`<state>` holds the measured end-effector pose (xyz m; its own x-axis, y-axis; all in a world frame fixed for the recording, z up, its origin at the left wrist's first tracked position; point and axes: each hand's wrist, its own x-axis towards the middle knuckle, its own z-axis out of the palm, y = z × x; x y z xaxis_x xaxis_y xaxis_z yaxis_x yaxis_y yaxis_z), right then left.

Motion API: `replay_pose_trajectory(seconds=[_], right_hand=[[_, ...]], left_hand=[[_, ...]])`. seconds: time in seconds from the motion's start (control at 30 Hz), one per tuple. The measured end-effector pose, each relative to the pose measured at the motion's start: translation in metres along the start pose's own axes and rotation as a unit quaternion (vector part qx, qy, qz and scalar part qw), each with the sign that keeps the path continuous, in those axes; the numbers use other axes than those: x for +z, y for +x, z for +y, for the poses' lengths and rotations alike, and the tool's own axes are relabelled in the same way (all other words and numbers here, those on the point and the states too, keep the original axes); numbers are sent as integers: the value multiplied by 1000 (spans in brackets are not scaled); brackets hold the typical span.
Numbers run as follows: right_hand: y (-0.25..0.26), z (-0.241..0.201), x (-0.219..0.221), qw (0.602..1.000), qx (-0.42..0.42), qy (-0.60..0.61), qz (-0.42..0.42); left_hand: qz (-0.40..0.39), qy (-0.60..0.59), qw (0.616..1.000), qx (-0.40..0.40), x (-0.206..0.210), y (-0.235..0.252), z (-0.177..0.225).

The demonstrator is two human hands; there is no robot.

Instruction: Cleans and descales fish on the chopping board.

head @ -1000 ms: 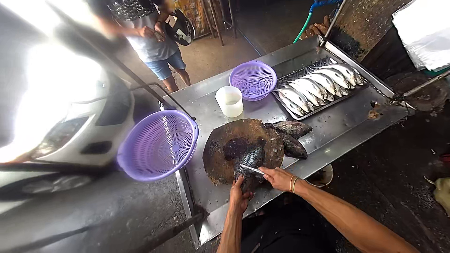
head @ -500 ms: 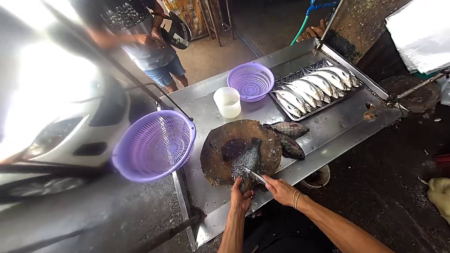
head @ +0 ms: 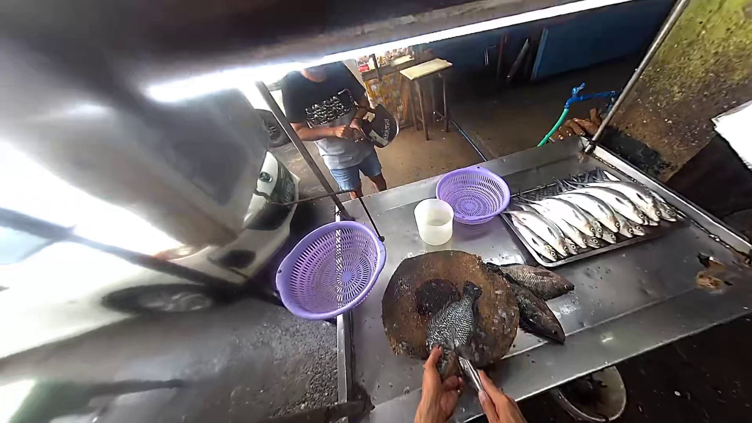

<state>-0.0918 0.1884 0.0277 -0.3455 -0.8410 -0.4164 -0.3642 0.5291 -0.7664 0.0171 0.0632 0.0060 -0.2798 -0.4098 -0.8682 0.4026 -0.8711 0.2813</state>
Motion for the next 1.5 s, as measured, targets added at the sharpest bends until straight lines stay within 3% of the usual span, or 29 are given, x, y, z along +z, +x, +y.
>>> replay_pose_trajectory(seconds=[0.07, 0.17, 0.23, 0.33, 0.4, 0.47, 0.6, 0.67, 0.73, 0.87, 0.93, 1.0, 1.07, 1.13, 1.2, 1.3, 1.4, 1.5], right_hand=[[21, 16, -19, 998, -9, -58, -20], [68, 5, -32, 997, 41, -63, 5], [50, -9, -28, 995, 37, -77, -45], [49, -11, -60, 980, 4, -148, -132], [79, -1, -75, 984, 36, -148, -92], [86, -5, -62, 989, 41, -126, -69], [77, -25, -73, 972, -47, -147, -175], [105, -17, -88, 979, 13, -154, -130], [102, -12, -71, 985, 22, -140, -95], [93, -22, -93, 967, -41, -177, -178], [106, -6, -96, 980, 22, -157, -117], [81, 1, -62, 993, 34, -96, -66], [50, -6, -50, 990, 8, -89, -108], [61, -5, -69, 986, 6, -96, -139], [82, 1, -70, 993, 61, -68, -80], [47, 15, -29, 996, 80, -30, -18], [29, 17, -59, 993, 42, -62, -88], [62, 1, -71, 998, 63, -17, 7]], left_hand=[[-14, 17, 1000, -12, -6, 7, 9], [-9, 52, 999, -3, -2, 9, 11], [-1, 67, 998, 7, 0, 6, 6], [-11, 88, 996, 19, -5, 9, 12], [-3, 101, 995, 25, -1, 8, 11], [-1, 95, 995, 27, 4, 6, 7], [-1, 103, 994, 23, -2, 9, 10], [3, 121, 992, 34, 0, 11, 12], [12, 131, 990, 46, 2, 9, 10], [7, 131, 990, 45, -1, 10, 10], [-2, 110, 993, 40, 4, 9, 11], [10, 63, 998, 23, 12, 4, 5], [25, 26, 999, 15, 15, 1, -1], [35, 11, 999, 9, 10, 1, -7], [39, 5, 999, 19, 13, 2, -11], [49, 4, 998, 41, 15, 0, -7], [50, 17, 998, 37, 11, -3, 0], [41, 13, 999, 24, 12, -1, -5]])
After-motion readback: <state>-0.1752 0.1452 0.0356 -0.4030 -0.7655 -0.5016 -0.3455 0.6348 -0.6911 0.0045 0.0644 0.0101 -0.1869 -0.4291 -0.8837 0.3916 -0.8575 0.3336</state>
